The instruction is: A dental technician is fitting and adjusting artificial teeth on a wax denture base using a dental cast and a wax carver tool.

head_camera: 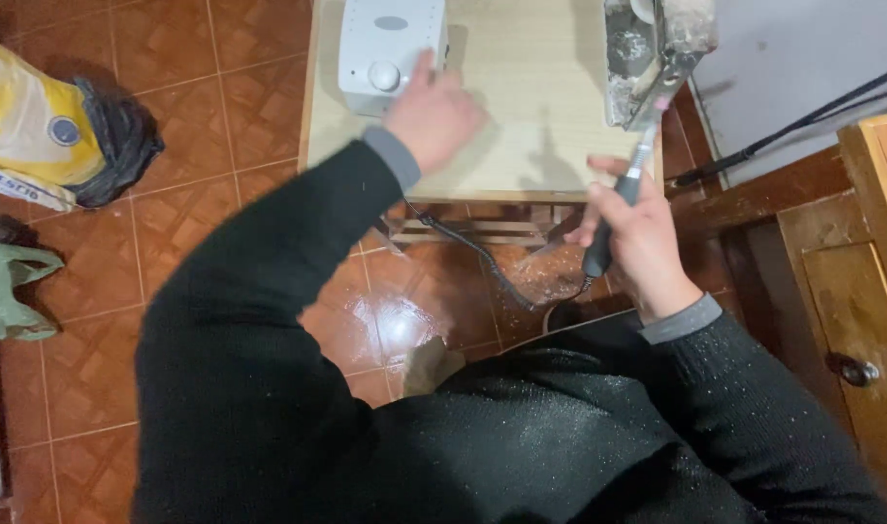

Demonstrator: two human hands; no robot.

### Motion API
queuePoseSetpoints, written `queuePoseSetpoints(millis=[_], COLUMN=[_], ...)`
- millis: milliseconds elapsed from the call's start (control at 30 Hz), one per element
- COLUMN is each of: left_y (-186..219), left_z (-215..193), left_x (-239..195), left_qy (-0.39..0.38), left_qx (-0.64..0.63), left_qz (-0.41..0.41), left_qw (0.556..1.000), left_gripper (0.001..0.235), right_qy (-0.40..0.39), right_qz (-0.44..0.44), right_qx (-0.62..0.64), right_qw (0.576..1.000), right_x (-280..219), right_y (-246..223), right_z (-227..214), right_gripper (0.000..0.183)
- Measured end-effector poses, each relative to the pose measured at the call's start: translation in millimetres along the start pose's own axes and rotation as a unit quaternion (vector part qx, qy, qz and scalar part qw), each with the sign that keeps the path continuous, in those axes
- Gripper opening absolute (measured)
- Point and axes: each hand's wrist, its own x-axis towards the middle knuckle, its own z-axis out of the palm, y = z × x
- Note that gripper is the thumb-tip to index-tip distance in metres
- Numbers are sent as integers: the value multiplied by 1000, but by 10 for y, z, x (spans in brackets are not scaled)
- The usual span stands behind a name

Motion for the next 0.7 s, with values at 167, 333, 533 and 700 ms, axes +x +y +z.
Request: queuePoseSetpoints(millis=[167, 333, 533, 700], left_y=[-285, -231, 441, 1241], left_z=[253, 197, -262, -449], left_x=[113, 117, 15, -185], left_qy=[-149, -135, 83, 193], left_qx=[200, 224, -161, -439], left_qz=[18, 30, -49, -107], left_qw=[968, 965, 982, 871], left_gripper=[20, 21, 10, 10], right_qy=[-58, -72, -77, -118], right_qz=[-27, -9, -76, -256], right_qx=[-36, 0, -215, -388], right_qw=[997, 997, 971, 878], right_x=[17, -109, -412, -572], right_y=[-41, 149, -62, -295], right_z=[195, 61, -1, 31], right_gripper=[50, 20, 18, 19])
